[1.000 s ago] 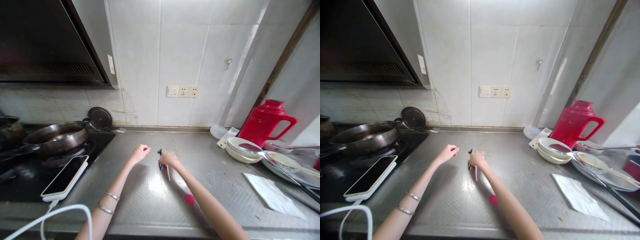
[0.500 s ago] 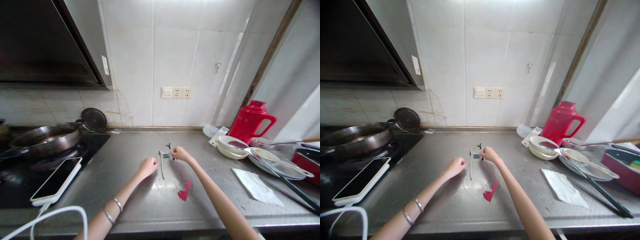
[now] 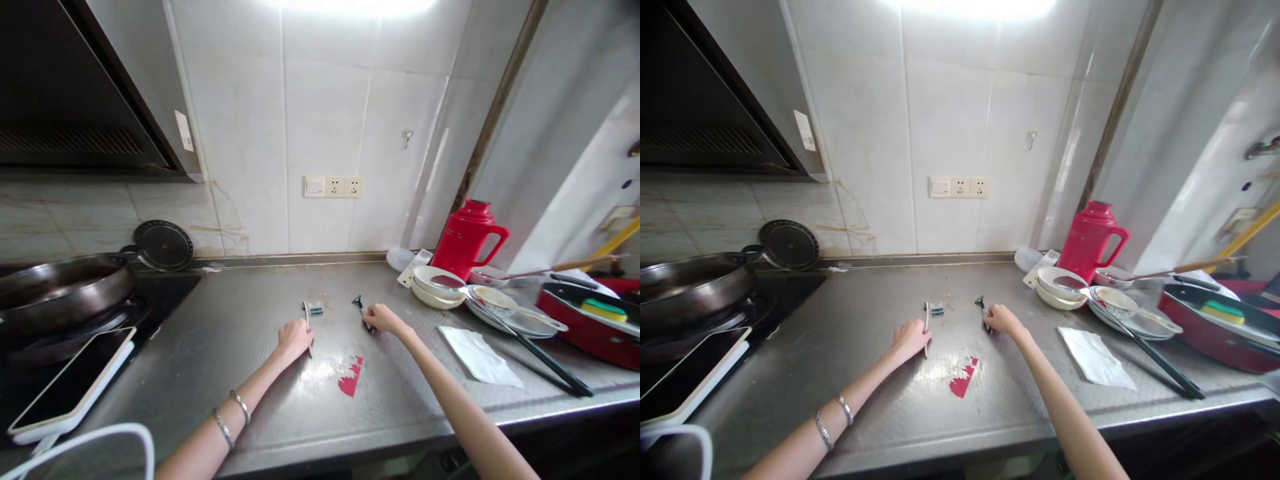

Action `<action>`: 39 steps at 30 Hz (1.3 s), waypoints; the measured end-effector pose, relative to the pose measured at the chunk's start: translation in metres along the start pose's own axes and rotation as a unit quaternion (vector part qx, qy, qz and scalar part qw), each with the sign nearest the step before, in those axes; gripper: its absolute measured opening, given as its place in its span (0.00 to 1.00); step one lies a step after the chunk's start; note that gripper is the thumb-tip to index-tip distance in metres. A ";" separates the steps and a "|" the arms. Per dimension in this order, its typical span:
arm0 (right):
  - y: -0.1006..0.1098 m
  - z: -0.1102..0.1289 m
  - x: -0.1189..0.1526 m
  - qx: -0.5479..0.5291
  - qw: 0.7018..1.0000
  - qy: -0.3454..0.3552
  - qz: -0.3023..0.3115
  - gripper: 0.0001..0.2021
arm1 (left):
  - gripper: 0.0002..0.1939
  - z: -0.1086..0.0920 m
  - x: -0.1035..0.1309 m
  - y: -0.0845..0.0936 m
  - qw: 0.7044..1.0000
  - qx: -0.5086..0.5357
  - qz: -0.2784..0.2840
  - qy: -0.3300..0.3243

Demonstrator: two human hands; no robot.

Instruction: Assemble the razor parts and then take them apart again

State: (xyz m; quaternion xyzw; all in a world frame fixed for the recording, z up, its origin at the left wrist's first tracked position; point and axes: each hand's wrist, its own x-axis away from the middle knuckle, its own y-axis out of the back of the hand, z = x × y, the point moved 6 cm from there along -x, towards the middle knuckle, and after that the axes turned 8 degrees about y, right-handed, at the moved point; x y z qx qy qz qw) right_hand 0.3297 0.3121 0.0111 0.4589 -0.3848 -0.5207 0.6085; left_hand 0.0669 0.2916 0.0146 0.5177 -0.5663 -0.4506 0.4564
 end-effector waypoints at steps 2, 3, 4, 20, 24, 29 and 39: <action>0.001 -0.001 0.000 0.000 1.000 -0.004 0.007 0.11 | 0.16 0.000 -0.002 -0.001 1.000 0.002 -0.003 -0.001; 0.003 -0.001 0.000 0.003 1.000 -0.006 0.005 0.11 | 0.16 0.001 -0.002 -0.002 1.000 0.004 -0.006 -0.001; 0.006 0.000 0.000 0.009 1.000 -0.007 -0.002 0.12 | 0.16 0.002 -0.002 -0.001 1.000 0.006 -0.011 -0.001; 0.014 0.111 -0.012 -0.154 0.985 0.057 -0.050 0.18 | 0.15 -0.064 0.027 0.030 0.992 0.031 -0.074 -0.095; 0.018 0.105 -0.010 -0.065 0.995 0.057 -0.042 0.17 | 0.17 -0.068 0.027 0.025 0.987 0.052 -0.086 -0.126; 0.035 0.059 -0.009 -0.001 1.000 0.029 -0.012 0.21 | 0.18 -0.052 0.011 0.025 0.974 0.104 -0.096 -0.176; 0.026 -0.013 -0.011 0.084 0.993 -0.010 0.083 0.18 | 0.23 -0.002 -0.054 0.014 0.970 0.150 -0.087 -0.171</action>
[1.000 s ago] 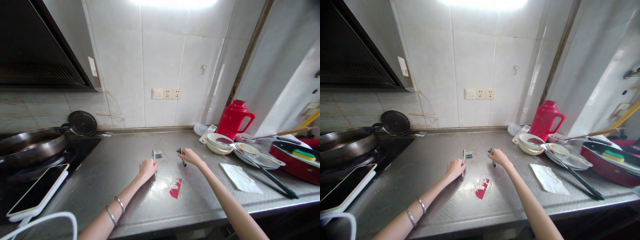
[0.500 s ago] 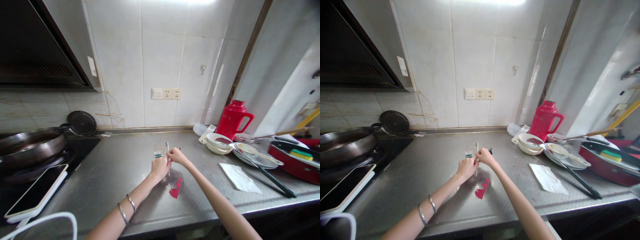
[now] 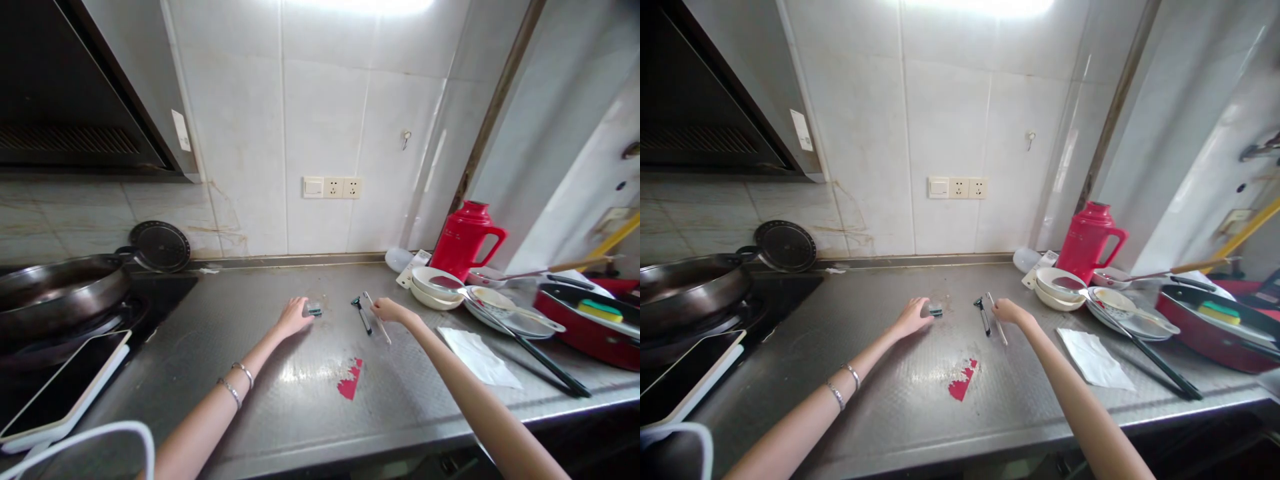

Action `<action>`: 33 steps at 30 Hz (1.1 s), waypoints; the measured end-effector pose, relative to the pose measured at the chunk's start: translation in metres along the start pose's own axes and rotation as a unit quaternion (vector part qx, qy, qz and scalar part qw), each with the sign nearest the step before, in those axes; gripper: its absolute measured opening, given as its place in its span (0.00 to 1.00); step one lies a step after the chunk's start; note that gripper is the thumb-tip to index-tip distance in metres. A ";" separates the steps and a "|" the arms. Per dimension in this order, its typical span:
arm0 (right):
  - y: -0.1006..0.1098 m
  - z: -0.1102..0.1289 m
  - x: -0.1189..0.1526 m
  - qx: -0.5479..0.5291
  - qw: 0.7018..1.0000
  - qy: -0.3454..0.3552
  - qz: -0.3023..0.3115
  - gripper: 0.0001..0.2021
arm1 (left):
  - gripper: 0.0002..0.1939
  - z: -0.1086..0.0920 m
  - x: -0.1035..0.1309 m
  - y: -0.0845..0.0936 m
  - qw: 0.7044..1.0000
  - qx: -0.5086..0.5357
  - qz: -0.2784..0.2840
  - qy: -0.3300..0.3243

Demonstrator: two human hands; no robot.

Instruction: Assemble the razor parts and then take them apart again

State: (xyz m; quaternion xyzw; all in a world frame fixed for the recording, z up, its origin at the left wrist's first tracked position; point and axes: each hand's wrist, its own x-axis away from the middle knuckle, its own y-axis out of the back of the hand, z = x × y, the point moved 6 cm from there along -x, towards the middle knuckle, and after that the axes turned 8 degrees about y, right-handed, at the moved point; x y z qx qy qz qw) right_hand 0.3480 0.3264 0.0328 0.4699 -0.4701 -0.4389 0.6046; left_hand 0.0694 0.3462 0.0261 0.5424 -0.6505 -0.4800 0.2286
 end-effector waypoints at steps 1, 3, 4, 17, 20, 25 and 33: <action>-0.003 0.000 -0.002 0.003 1.000 -0.001 0.003 0.18 | 0.24 0.001 -0.002 -0.002 1.000 0.004 0.004 -0.001; -0.009 0.001 -0.007 0.007 1.000 -0.002 0.008 0.17 | 0.25 0.000 -0.004 -0.005 1.000 0.011 0.006 -0.006; -0.012 0.001 -0.009 0.007 1.000 -0.002 0.011 0.17 | 0.26 -0.001 -0.005 -0.006 1.000 0.014 0.007 -0.007; -0.022 -0.007 -0.015 0.010 1.000 -0.009 0.007 0.16 | 0.24 -0.003 -0.012 -0.018 0.999 0.036 0.030 0.002; -0.022 -0.006 -0.013 0.006 1.000 -0.013 0.000 0.18 | 0.26 -0.001 -0.013 -0.020 0.998 0.045 0.032 0.005; -0.016 -0.006 -0.007 -0.008 1.000 -0.016 -0.014 0.21 | 0.28 0.003 -0.013 -0.021 0.997 0.064 0.043 0.014; 0.031 0.010 0.009 -0.031 0.992 0.014 -0.122 0.15 | 0.28 -0.014 -0.006 -0.011 0.993 0.112 0.041 -0.013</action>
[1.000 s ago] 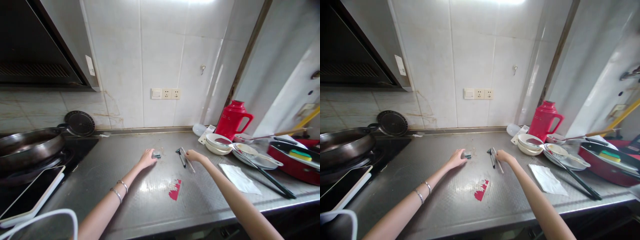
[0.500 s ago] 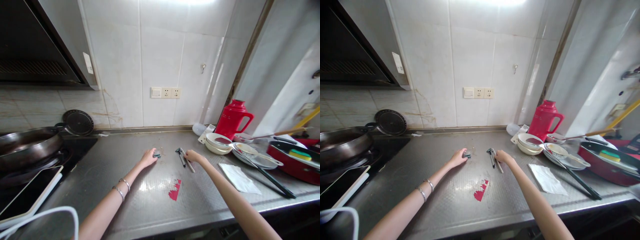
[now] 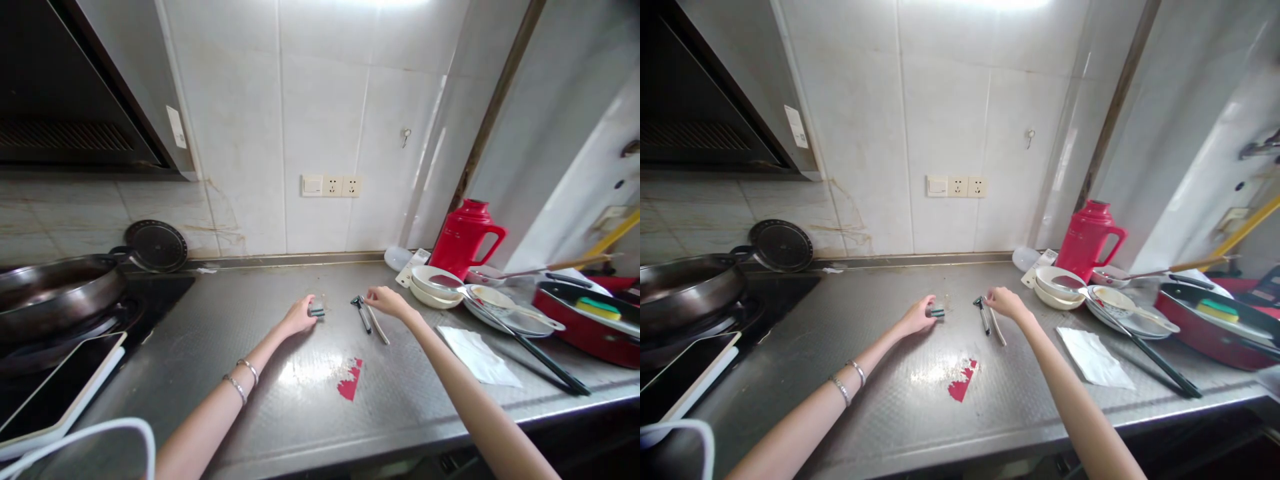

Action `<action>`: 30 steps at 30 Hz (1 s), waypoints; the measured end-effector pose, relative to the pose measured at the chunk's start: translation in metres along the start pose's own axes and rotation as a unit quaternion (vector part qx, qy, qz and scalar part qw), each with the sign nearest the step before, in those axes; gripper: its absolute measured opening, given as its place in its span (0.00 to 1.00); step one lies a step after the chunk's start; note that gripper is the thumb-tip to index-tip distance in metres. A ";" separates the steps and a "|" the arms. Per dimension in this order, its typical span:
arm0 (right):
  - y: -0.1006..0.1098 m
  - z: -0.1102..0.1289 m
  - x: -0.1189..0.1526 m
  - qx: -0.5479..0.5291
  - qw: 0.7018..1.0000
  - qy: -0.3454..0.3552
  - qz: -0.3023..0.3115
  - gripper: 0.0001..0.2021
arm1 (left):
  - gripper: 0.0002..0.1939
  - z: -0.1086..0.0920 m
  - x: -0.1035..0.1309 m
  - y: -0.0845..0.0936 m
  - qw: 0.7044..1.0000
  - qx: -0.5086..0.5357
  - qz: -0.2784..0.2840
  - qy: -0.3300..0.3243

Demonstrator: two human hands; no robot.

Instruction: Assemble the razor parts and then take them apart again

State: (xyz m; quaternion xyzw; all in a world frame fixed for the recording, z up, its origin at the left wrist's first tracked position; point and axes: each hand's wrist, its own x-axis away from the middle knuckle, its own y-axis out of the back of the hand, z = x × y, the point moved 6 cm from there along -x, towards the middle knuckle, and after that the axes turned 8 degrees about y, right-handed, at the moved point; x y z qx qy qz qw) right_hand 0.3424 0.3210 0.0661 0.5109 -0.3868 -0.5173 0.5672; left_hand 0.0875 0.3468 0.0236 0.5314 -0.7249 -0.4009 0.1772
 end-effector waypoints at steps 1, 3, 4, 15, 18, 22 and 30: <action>0.004 0.011 0.000 -0.016 0.999 0.033 -0.008 0.15 | 0.29 -0.007 0.001 0.000 1.000 0.005 0.004 -0.016; 0.008 0.036 0.001 -0.046 0.993 0.113 -0.005 0.19 | 0.30 -0.024 0.005 -0.002 0.999 0.010 0.014 -0.050; 0.009 0.048 0.003 -0.055 0.988 0.146 0.002 0.22 | 0.31 -0.033 0.007 -0.002 0.998 0.010 0.018 -0.066; -0.005 0.089 0.012 -0.034 0.977 0.207 0.047 0.27 | 0.34 -0.074 0.021 -0.004 0.993 0.041 0.048 -0.102; -0.005 0.082 0.011 -0.046 0.975 0.215 0.038 0.26 | 0.35 -0.071 0.022 -0.003 0.991 0.045 0.025 -0.121; 0.001 0.045 0.006 -0.081 0.975 0.202 0.034 0.26 | 0.32 -0.053 0.022 0.006 0.994 0.028 -0.009 -0.105; -0.011 -0.070 0.001 -0.047 0.995 0.061 0.066 0.28 | 0.16 0.022 0.017 0.030 0.996 0.017 -0.087 -0.009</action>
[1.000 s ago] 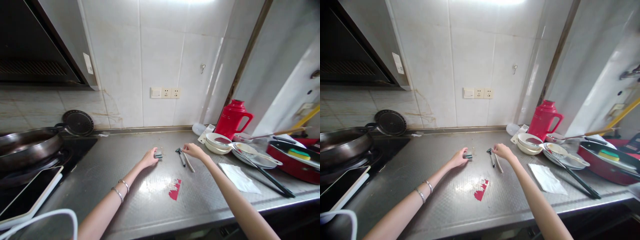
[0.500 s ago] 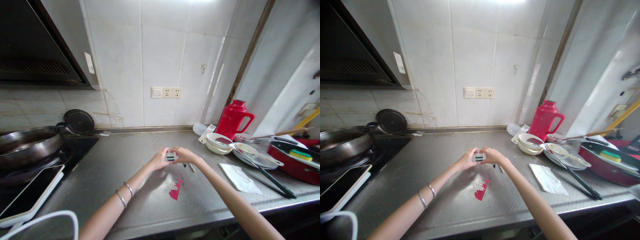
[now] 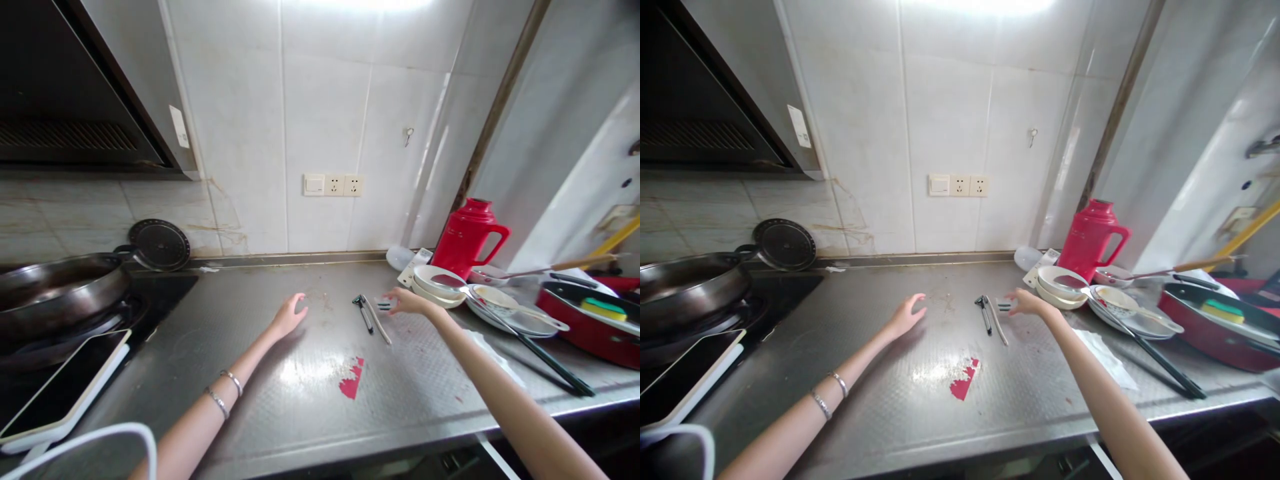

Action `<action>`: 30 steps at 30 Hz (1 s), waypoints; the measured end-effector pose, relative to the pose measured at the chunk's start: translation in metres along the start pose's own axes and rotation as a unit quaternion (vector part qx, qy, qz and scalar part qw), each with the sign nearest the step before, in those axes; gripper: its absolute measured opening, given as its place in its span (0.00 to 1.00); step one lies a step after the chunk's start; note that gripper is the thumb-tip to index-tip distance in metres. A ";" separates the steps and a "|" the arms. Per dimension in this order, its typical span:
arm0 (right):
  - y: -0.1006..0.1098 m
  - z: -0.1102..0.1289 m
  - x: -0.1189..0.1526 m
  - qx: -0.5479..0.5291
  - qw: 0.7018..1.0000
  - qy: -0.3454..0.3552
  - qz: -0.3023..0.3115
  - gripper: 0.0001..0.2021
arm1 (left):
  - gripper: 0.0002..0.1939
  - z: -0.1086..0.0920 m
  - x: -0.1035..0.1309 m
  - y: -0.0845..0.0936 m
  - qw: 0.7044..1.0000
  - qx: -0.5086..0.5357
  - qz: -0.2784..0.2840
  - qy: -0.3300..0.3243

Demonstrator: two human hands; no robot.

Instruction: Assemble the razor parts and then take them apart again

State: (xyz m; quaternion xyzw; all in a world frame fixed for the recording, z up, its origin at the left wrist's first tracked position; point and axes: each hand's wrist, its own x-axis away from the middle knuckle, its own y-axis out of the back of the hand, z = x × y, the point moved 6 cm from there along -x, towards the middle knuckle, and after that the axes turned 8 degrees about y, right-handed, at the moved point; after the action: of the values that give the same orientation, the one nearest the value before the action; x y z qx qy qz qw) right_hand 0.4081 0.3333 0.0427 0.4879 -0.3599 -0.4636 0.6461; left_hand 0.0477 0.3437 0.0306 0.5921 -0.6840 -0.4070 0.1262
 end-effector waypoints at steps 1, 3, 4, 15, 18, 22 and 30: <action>-0.004 -0.007 0.000 0.002 1.000 -0.013 0.012 0.28 | 0.16 0.007 0.000 0.001 1.000 0.001 -0.006 0.007; -0.013 -0.017 0.000 0.004 0.999 -0.036 0.035 0.29 | 0.15 0.018 -0.001 0.003 1.000 0.002 -0.016 0.022; -0.017 -0.019 -0.001 0.003 0.998 -0.043 0.043 0.29 | 0.15 0.022 -0.001 0.004 0.999 0.003 -0.019 0.025; -0.031 -0.024 -0.001 -0.012 0.998 -0.036 0.057 0.33 | 0.14 0.053 -0.001 0.011 0.998 0.004 -0.065 0.006; -0.024 -0.022 -0.003 -0.004 0.999 -0.035 0.025 0.37 | 0.11 0.061 0.001 0.017 0.997 -0.007 -0.079 0.013; -0.011 -0.006 -0.014 0.001 0.999 -0.014 -0.030 0.26 | 0.04 0.068 0.007 0.023 0.995 -0.015 -0.095 0.033; -0.012 0.081 -0.045 0.002 0.995 0.021 -0.095 0.19 | 0.08 0.069 0.017 0.028 0.986 -0.057 -0.114 0.104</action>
State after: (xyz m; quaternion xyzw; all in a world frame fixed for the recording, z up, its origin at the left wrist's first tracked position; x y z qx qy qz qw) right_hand 0.3162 0.3507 0.0517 0.5309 -0.2995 -0.5115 0.6056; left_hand -0.0216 0.3554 0.0011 0.6971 -0.5710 -0.3933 0.1823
